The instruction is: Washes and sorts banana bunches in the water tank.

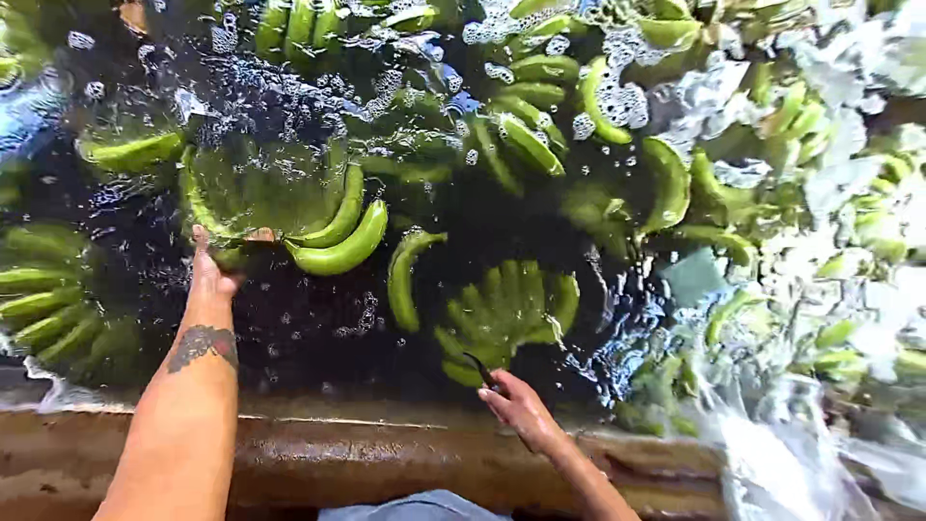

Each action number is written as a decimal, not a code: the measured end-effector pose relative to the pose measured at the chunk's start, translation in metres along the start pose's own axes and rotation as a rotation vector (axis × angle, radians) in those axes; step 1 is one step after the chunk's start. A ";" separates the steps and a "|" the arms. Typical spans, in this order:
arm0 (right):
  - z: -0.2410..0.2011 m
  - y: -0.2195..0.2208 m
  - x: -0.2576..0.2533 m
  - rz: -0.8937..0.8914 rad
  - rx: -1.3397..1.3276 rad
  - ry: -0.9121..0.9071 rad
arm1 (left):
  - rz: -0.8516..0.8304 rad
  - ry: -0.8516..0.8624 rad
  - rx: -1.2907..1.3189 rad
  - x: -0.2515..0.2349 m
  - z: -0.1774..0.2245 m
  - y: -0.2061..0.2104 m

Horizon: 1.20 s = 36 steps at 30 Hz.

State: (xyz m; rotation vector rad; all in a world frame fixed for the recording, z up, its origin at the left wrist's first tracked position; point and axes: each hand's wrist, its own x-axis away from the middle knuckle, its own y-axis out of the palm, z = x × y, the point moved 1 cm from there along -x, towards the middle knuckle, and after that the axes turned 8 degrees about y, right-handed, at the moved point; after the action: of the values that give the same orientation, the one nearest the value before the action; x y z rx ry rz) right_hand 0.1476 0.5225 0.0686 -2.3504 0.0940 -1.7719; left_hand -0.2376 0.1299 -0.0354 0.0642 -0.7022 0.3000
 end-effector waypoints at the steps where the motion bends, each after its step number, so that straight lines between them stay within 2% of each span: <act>1: -0.003 0.003 -0.001 -0.012 0.024 -0.004 | 0.030 0.004 0.083 0.000 -0.006 0.004; 5: -0.028 0.016 -0.010 -0.032 0.113 -0.070 | 0.138 -0.051 0.271 0.030 -0.029 0.020; 8: -0.064 0.029 -0.019 -0.038 0.097 -0.213 | 0.044 -0.059 0.321 0.087 -0.046 0.027; 11: -0.110 0.045 -0.031 -0.062 -0.016 -0.357 | -0.011 -0.219 0.339 0.143 -0.056 0.035; 13: -0.137 0.058 -0.046 -0.067 -0.197 -0.323 | -0.043 -0.311 0.389 0.175 -0.063 0.045; 17: -0.170 0.082 -0.072 -0.010 -0.577 -0.135 | -0.009 -0.394 0.551 0.224 -0.084 0.063; 25: -0.159 0.106 -0.065 0.110 -0.719 -0.125 | 0.066 -0.485 0.671 0.264 -0.111 0.076; 28: -0.173 0.104 -0.075 0.095 -0.649 -0.130 | 0.078 -0.519 0.684 0.269 -0.120 0.077; 31: -0.175 0.095 -0.082 0.098 -0.391 -0.167 | 0.092 -0.488 0.673 0.275 -0.130 0.083; 34: -0.160 0.087 -0.026 -0.080 -0.150 -0.300 | 0.018 -0.416 0.585 0.271 -0.137 0.081; 36: -0.154 0.080 0.006 -0.087 -0.067 -0.396 | -0.026 -0.403 0.547 0.271 -0.139 0.074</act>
State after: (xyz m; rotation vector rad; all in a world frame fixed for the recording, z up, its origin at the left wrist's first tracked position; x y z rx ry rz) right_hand 0.0074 0.4254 0.0994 -2.7408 -0.0075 -1.3193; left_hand 0.0235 0.2908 0.0305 0.6684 -1.0013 0.4549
